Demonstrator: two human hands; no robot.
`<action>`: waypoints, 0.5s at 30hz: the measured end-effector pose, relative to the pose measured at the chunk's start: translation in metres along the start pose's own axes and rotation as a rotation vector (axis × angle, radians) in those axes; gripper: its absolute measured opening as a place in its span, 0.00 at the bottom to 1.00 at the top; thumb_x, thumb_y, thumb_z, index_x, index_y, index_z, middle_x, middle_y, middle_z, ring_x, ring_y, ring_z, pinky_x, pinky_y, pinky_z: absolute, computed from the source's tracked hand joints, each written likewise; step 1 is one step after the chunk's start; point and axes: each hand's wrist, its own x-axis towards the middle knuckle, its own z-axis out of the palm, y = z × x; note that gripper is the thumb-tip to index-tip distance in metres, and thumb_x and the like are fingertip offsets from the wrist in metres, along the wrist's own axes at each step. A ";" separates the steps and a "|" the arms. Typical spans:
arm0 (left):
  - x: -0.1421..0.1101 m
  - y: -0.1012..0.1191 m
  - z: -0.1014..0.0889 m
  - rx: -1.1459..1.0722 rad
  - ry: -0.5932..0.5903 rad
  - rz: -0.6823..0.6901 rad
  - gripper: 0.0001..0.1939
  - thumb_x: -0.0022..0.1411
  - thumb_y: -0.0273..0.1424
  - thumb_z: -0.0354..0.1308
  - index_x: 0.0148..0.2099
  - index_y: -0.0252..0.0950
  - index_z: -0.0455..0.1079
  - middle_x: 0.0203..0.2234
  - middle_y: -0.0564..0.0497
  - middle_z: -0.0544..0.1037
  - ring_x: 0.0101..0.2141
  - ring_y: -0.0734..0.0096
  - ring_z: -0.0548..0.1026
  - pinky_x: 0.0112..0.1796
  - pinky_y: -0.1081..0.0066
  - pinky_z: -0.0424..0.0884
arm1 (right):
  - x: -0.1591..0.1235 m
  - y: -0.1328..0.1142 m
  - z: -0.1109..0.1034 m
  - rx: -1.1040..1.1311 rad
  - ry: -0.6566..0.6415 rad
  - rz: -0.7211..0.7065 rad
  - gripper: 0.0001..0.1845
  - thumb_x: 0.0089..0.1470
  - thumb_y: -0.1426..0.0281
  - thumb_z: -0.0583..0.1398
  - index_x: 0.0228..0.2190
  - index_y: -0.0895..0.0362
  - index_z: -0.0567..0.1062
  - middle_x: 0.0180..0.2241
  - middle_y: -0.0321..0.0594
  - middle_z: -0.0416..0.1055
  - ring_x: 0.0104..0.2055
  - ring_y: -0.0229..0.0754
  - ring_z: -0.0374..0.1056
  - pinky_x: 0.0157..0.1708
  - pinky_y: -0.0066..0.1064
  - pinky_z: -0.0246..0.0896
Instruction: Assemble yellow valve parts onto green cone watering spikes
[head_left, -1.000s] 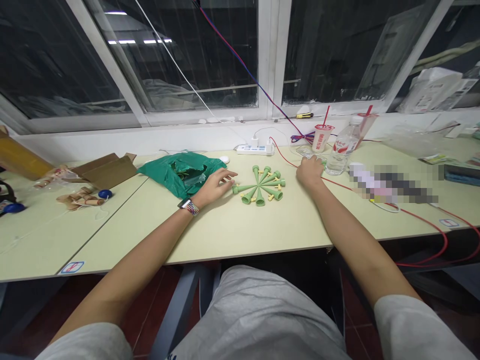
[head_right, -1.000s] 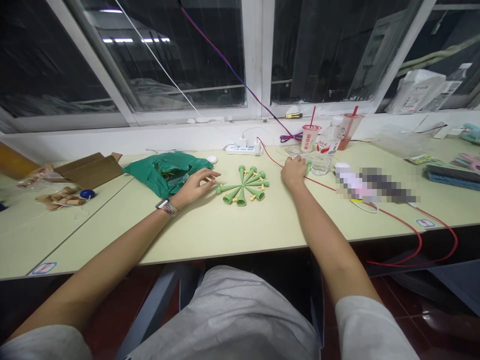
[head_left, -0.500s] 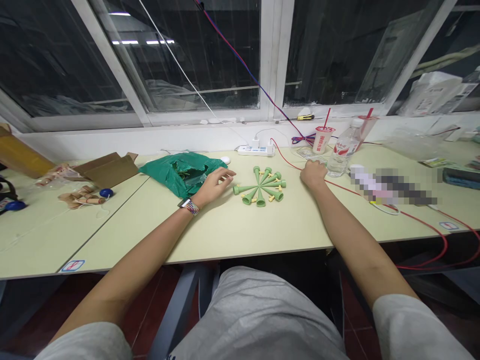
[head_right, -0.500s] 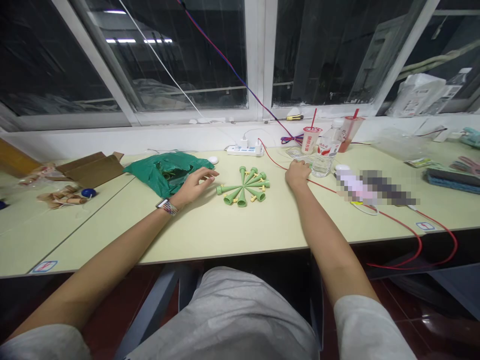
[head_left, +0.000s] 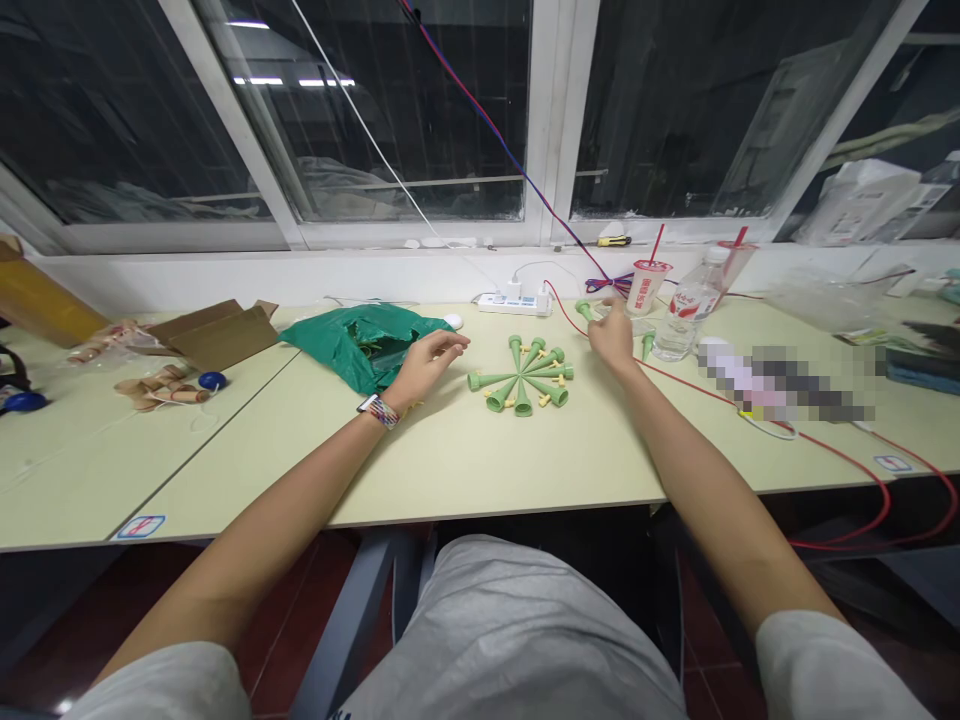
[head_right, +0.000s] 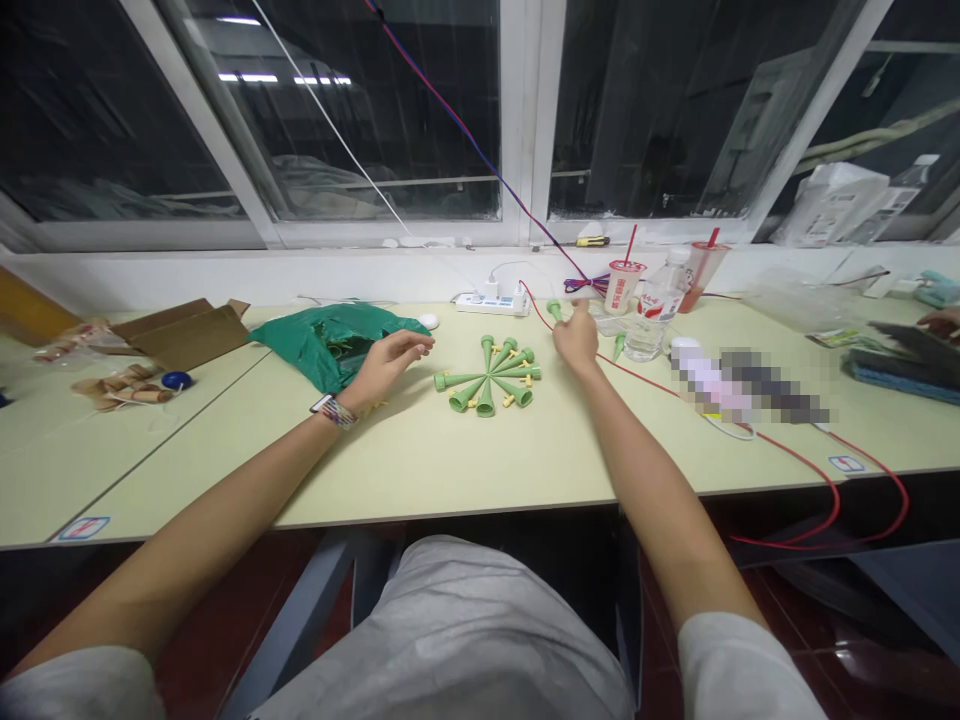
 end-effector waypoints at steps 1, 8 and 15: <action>0.001 0.000 0.000 -0.055 0.025 -0.018 0.19 0.69 0.46 0.61 0.49 0.36 0.80 0.45 0.43 0.82 0.44 0.60 0.80 0.48 0.61 0.75 | -0.006 -0.012 0.004 0.098 0.001 -0.065 0.29 0.60 0.76 0.55 0.63 0.62 0.64 0.40 0.47 0.78 0.47 0.51 0.74 0.51 0.38 0.65; 0.006 0.003 0.002 -0.510 0.162 -0.215 0.33 0.64 0.53 0.66 0.59 0.32 0.76 0.38 0.43 0.84 0.35 0.66 0.82 0.43 0.64 0.79 | -0.094 -0.107 0.047 0.502 -0.298 -0.541 0.25 0.58 0.72 0.59 0.57 0.52 0.68 0.33 0.34 0.75 0.37 0.45 0.74 0.43 0.33 0.67; 0.018 -0.008 -0.011 -0.667 0.382 -0.274 0.25 0.61 0.53 0.71 0.45 0.36 0.76 0.31 0.48 0.80 0.32 0.68 0.80 0.34 0.70 0.77 | -0.141 -0.148 0.068 0.403 -0.388 -0.576 0.12 0.66 0.63 0.57 0.50 0.51 0.69 0.40 0.41 0.78 0.40 0.48 0.75 0.40 0.37 0.66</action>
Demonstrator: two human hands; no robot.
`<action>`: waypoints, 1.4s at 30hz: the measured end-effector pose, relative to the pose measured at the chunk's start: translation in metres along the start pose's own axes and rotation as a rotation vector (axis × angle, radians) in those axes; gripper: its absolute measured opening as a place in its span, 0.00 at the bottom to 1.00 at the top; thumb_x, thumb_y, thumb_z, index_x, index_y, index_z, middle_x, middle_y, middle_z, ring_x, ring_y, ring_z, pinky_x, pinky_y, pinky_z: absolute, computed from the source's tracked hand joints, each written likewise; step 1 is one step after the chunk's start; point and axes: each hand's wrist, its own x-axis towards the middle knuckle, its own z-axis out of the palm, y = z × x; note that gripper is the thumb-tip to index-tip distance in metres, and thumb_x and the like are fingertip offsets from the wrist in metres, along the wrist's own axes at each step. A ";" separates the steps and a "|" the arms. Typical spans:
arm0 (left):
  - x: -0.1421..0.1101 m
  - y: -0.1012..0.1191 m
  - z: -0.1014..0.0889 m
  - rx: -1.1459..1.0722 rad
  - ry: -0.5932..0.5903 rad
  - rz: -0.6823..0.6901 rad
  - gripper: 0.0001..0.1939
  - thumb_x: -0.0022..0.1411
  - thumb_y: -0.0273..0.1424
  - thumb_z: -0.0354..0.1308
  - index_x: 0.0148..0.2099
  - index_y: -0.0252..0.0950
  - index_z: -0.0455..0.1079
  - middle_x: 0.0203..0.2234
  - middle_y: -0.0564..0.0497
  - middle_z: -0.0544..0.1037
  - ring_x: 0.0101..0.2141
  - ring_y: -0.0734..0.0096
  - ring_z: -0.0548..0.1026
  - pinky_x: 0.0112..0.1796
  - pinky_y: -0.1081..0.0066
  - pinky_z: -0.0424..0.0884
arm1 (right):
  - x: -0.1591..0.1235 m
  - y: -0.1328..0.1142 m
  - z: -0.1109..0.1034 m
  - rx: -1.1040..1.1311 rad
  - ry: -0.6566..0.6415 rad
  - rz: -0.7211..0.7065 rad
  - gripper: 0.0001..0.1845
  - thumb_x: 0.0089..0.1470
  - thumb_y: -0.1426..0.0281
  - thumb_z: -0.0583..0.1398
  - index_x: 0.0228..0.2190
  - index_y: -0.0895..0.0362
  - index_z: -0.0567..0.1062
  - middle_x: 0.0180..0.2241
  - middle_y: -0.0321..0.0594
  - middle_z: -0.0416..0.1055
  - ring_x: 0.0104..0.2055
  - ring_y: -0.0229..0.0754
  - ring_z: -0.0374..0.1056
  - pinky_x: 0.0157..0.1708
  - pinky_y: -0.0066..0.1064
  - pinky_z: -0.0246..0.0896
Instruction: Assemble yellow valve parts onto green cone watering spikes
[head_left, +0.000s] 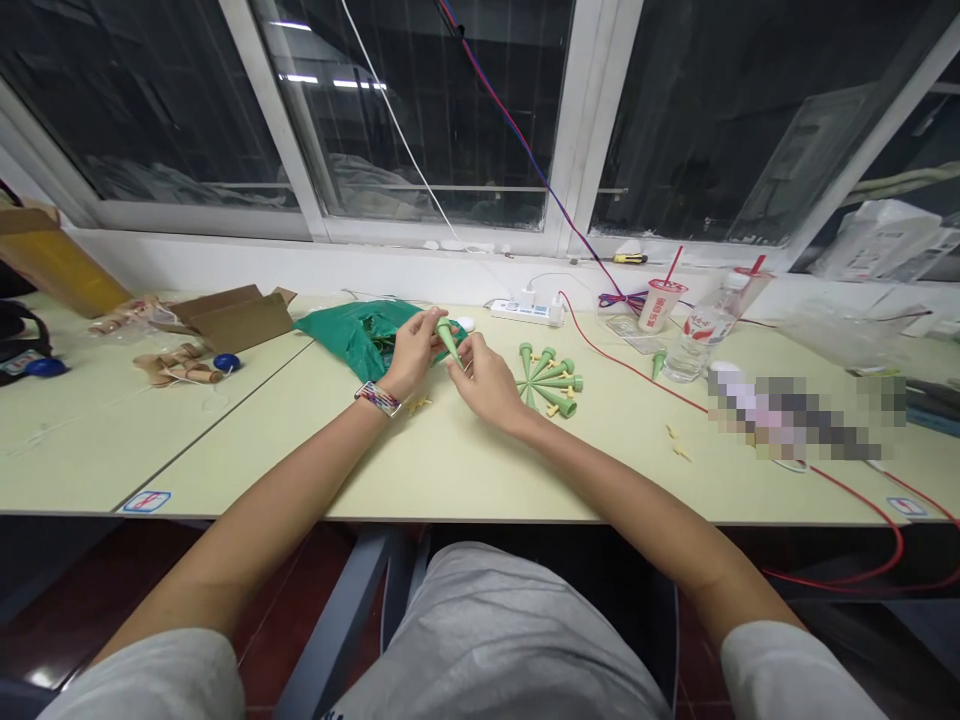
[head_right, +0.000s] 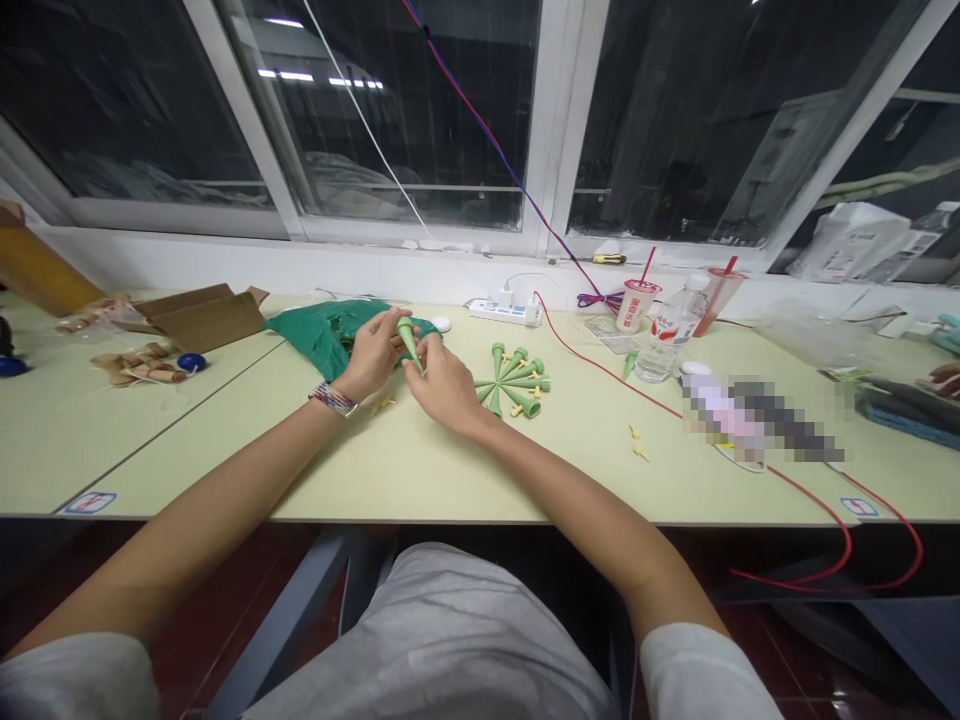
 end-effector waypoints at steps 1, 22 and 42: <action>0.004 0.000 -0.003 -0.030 0.049 0.003 0.25 0.61 0.54 0.70 0.43 0.37 0.75 0.30 0.49 0.79 0.31 0.68 0.79 0.33 0.70 0.77 | -0.002 -0.003 0.005 -0.053 -0.022 -0.002 0.12 0.67 0.62 0.56 0.49 0.51 0.69 0.41 0.42 0.79 0.40 0.49 0.75 0.40 0.37 0.65; 0.003 0.016 -0.011 -0.481 0.061 -0.362 0.14 0.69 0.30 0.48 0.49 0.30 0.72 0.25 0.49 0.72 0.19 0.75 0.64 0.20 0.77 0.64 | -0.028 -0.006 0.013 -0.455 -0.307 -0.364 0.13 0.67 0.78 0.54 0.42 0.57 0.77 0.45 0.46 0.74 0.47 0.48 0.70 0.46 0.36 0.66; -0.032 0.002 0.027 -0.099 -0.357 -0.244 0.22 0.65 0.50 0.67 0.34 0.36 0.68 0.18 0.58 0.65 0.16 0.81 0.59 0.18 0.79 0.58 | -0.006 0.020 -0.030 0.446 0.258 -0.210 0.03 0.58 0.67 0.64 0.33 0.53 0.77 0.36 0.39 0.77 0.36 0.40 0.75 0.38 0.33 0.74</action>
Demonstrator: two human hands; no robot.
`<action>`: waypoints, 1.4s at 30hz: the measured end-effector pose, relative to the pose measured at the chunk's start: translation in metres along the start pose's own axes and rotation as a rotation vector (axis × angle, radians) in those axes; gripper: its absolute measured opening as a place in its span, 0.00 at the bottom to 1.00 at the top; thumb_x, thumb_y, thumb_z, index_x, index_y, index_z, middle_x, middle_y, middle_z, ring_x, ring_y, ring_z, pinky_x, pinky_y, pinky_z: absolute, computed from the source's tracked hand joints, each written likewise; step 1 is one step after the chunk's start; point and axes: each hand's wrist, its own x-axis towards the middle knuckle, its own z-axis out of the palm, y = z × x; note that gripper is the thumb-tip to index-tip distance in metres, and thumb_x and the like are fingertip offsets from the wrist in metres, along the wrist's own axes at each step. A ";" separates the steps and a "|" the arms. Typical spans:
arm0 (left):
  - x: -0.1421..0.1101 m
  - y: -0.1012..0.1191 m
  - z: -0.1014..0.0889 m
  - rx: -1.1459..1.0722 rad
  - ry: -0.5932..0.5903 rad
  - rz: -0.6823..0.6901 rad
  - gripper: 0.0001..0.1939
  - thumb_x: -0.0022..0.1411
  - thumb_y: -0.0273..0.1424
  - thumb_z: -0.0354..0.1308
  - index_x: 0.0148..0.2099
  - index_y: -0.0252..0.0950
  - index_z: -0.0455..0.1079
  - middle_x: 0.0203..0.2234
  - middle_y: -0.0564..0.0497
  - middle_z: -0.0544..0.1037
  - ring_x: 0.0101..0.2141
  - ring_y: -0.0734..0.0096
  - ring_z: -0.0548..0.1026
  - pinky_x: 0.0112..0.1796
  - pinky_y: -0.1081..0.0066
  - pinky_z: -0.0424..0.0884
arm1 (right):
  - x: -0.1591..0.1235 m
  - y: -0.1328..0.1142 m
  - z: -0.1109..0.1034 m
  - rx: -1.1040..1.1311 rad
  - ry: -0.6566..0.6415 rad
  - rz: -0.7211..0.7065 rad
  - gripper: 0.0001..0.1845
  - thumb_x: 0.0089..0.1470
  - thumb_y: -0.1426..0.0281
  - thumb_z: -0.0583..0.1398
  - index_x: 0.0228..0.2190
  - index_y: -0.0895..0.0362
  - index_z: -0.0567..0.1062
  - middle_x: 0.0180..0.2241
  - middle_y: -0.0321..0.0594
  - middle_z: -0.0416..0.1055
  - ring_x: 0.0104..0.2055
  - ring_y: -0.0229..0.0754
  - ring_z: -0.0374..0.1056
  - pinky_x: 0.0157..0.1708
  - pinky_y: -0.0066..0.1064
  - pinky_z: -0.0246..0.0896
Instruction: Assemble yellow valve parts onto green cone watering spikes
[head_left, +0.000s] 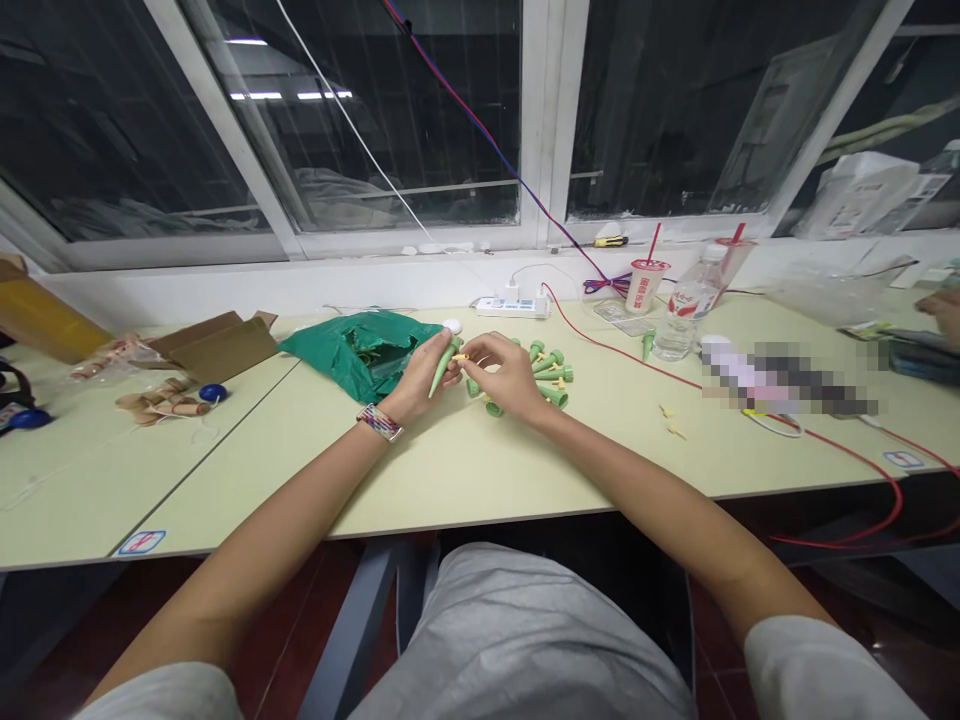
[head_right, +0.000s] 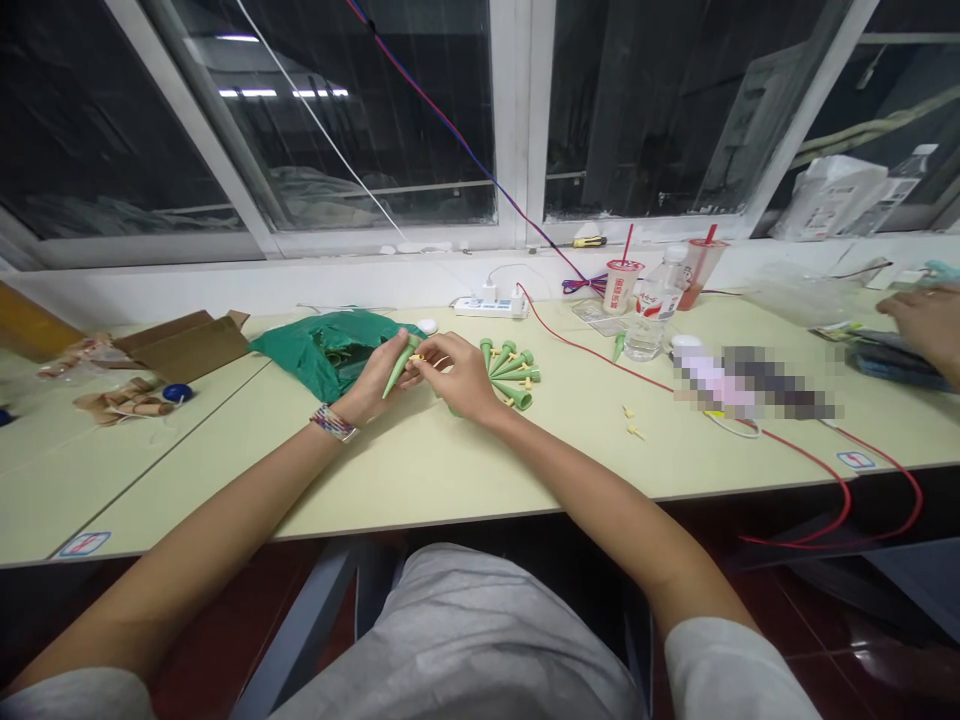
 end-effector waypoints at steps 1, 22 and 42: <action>-0.001 0.000 0.001 0.028 0.020 0.027 0.22 0.63 0.49 0.70 0.35 0.36 0.69 0.20 0.57 0.67 0.17 0.81 0.61 0.19 0.79 0.59 | 0.000 0.000 0.000 0.001 0.007 0.001 0.03 0.58 0.67 0.64 0.33 0.53 0.77 0.36 0.38 0.76 0.36 0.40 0.74 0.38 0.33 0.73; -0.005 0.001 0.016 -0.030 0.102 0.012 0.24 0.71 0.51 0.61 0.34 0.36 0.70 0.20 0.55 0.68 0.19 0.76 0.67 0.22 0.76 0.67 | -0.003 0.007 0.001 0.010 0.002 0.044 0.03 0.57 0.68 0.63 0.34 0.53 0.75 0.34 0.37 0.75 0.35 0.40 0.74 0.38 0.33 0.72; -0.006 -0.002 0.018 0.154 0.267 0.086 0.30 0.71 0.56 0.56 0.29 0.35 0.73 0.09 0.55 0.62 0.12 0.75 0.60 0.17 0.73 0.62 | -0.012 0.020 0.007 -0.020 -0.030 0.044 0.03 0.60 0.67 0.63 0.36 0.53 0.75 0.35 0.38 0.75 0.37 0.41 0.75 0.39 0.33 0.72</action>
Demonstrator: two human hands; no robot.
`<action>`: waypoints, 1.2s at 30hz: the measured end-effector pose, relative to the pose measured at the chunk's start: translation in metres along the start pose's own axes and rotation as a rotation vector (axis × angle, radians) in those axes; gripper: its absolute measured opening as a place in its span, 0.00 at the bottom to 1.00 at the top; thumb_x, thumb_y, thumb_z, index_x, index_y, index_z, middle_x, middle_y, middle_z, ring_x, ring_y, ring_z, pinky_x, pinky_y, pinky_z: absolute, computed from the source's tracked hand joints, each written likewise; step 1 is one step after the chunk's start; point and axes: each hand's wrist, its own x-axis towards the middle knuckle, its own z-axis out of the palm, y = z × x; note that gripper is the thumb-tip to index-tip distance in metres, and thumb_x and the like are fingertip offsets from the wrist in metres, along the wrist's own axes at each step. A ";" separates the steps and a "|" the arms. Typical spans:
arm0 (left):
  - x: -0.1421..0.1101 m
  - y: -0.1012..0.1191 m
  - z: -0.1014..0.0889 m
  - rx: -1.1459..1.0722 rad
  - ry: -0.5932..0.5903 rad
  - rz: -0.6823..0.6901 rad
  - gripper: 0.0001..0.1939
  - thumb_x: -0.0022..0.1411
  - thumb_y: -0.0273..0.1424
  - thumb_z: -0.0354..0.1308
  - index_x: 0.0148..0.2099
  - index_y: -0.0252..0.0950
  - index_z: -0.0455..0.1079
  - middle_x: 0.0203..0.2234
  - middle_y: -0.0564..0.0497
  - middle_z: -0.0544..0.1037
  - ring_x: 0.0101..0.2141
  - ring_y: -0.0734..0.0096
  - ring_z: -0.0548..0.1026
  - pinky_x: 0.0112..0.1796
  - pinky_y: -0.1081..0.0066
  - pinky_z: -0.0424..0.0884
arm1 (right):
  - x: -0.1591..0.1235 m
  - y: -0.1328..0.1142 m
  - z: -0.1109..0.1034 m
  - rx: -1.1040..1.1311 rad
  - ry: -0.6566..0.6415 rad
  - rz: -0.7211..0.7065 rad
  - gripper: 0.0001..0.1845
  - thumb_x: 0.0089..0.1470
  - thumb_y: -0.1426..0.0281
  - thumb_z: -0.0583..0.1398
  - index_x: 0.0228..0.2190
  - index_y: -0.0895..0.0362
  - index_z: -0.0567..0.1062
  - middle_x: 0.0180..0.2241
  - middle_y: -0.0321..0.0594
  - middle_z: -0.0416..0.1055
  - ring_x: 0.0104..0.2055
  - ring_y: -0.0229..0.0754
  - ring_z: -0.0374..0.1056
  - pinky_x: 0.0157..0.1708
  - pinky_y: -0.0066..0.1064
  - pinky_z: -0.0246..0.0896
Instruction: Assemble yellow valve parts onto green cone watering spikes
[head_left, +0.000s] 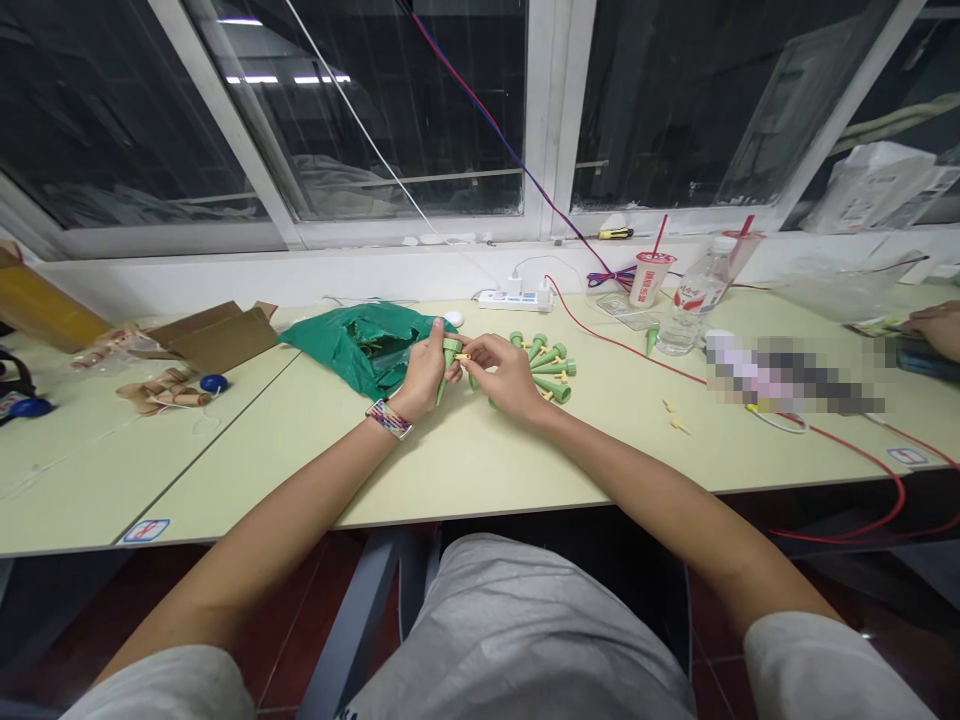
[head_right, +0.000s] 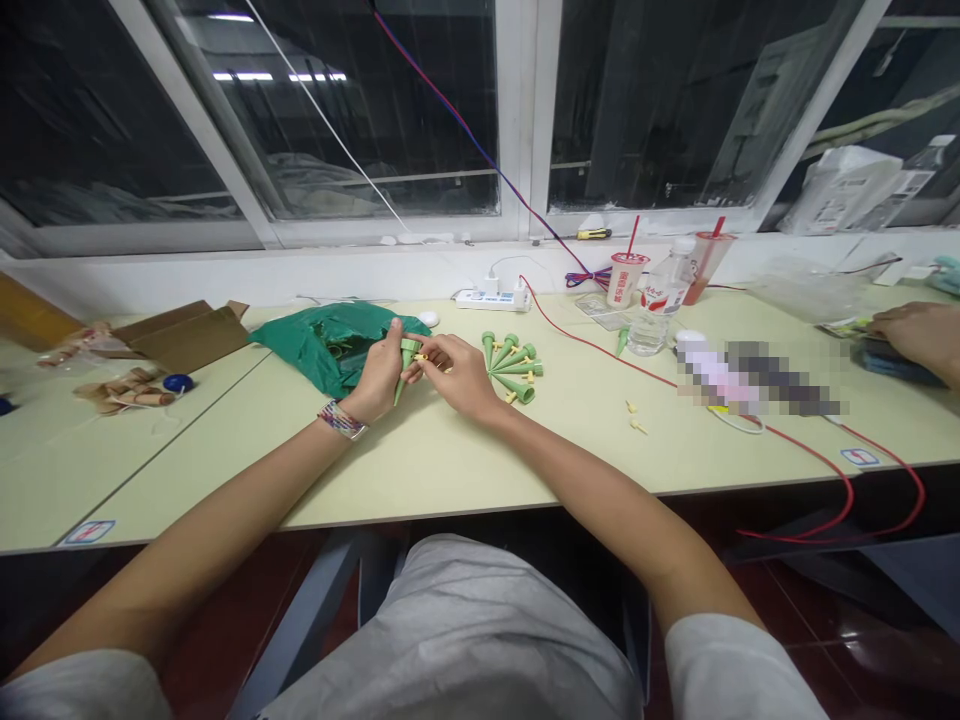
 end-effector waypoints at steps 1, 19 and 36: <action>0.000 0.000 0.000 0.002 0.009 0.007 0.30 0.71 0.56 0.57 0.29 0.35 0.73 0.09 0.55 0.62 0.12 0.75 0.60 0.17 0.73 0.62 | 0.000 -0.001 0.000 0.011 0.000 0.006 0.04 0.60 0.66 0.63 0.36 0.53 0.75 0.35 0.38 0.76 0.37 0.42 0.76 0.39 0.33 0.72; 0.002 -0.013 -0.001 -0.191 -0.048 -0.091 0.25 0.71 0.55 0.57 0.39 0.37 0.76 0.29 0.47 0.80 0.33 0.64 0.80 0.30 0.71 0.75 | 0.000 -0.007 -0.014 -0.344 -0.137 -0.240 0.10 0.68 0.70 0.58 0.36 0.51 0.78 0.42 0.44 0.81 0.50 0.50 0.74 0.53 0.44 0.68; -0.013 -0.010 0.009 -0.259 -0.083 0.126 0.31 0.69 0.54 0.59 0.62 0.37 0.72 0.52 0.39 0.83 0.54 0.51 0.81 0.55 0.55 0.75 | 0.003 -0.012 0.011 -0.036 0.067 0.033 0.04 0.58 0.69 0.63 0.31 0.52 0.78 0.34 0.39 0.81 0.35 0.44 0.77 0.43 0.38 0.75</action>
